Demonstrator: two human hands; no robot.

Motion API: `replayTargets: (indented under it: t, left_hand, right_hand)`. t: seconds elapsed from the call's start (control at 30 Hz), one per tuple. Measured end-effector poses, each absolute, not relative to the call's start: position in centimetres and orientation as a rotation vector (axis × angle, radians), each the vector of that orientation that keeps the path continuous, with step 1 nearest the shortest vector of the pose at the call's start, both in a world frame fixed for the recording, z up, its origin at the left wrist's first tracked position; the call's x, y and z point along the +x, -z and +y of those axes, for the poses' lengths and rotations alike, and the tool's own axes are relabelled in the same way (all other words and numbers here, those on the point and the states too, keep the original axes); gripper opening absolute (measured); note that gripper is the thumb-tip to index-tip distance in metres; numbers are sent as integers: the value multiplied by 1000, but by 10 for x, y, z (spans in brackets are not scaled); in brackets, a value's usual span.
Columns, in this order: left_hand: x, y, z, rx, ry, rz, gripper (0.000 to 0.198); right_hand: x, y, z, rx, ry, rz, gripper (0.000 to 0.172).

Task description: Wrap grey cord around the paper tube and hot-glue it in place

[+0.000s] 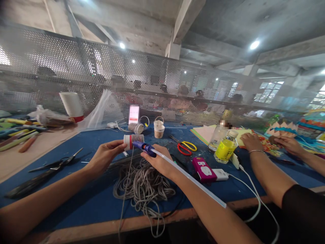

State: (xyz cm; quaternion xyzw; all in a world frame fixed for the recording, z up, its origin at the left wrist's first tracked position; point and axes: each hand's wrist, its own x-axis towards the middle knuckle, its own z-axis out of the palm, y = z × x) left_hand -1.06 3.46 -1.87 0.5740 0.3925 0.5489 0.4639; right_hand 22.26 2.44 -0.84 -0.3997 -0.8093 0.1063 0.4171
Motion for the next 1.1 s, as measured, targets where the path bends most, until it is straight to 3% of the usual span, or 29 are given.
replayTargets:
  t: [1.1]
  left_hand:
    - [-9,16,33,1450,-1368,1035,31]
  right_hand:
    - [224,14,27,-986,-306,-2017,29]
